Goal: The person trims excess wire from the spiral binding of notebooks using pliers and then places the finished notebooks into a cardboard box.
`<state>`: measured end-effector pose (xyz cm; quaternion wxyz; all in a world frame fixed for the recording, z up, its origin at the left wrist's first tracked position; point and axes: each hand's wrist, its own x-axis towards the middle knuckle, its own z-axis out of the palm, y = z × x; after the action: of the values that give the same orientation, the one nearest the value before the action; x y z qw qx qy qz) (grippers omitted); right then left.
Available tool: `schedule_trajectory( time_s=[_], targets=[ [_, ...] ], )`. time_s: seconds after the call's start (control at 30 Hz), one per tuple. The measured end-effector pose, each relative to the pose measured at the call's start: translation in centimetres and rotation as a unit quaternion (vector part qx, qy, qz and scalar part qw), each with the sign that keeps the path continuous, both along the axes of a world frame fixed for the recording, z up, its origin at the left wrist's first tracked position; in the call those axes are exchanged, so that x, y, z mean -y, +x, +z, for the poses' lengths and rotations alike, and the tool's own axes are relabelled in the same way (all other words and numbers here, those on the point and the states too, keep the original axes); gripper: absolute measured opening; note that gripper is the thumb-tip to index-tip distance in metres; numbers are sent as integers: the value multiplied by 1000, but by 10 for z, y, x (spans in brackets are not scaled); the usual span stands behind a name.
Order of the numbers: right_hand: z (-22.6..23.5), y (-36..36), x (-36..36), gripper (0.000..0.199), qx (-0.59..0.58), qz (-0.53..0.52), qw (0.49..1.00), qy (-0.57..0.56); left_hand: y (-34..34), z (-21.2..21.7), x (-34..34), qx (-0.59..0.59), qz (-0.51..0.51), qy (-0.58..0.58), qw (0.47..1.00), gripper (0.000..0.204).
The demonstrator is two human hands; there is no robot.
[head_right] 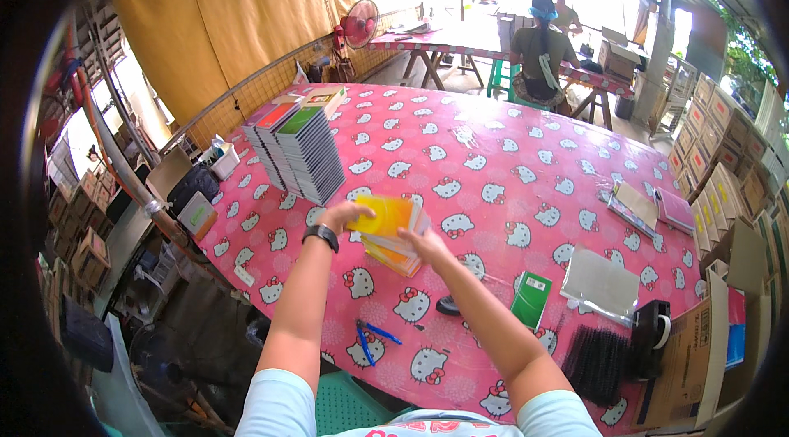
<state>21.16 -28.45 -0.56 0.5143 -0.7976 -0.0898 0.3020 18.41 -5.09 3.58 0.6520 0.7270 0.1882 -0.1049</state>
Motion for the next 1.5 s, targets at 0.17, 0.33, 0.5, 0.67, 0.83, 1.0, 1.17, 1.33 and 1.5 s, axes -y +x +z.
schedule_trajectory(
  time_s=[0.17,0.33,0.5,0.67,0.83,1.0,1.17,1.33,1.5],
  targets=[
    [-41,13,6,93,-92,-4,995,34,14,-3,10,-78,-57,86,992,68],
    [-37,-5,3,103,-68,-29,969,236,21,-21,19,-74,-38,100,991,79],
    [18,-43,-35,101,7,18,975,220,32,-46,-79,51,36,194,979,88],
    [-28,-73,96,71,139,-16,972,189,44,-20,37,100,123,517,841,92],
    [27,-196,257,53,119,97,975,163,19,40,153,390,50,386,834,55],
    [126,-334,399,55,342,96,919,172,-31,116,357,537,-198,209,793,35],
    [220,-435,539,42,418,-17,893,164,-109,162,520,571,-470,95,666,36],
    [239,-421,679,18,377,-305,870,-89,-190,156,650,560,-688,92,452,57],
    [190,-323,808,26,201,-112,911,-343,-257,119,693,558,-673,284,394,80]
  ],
)
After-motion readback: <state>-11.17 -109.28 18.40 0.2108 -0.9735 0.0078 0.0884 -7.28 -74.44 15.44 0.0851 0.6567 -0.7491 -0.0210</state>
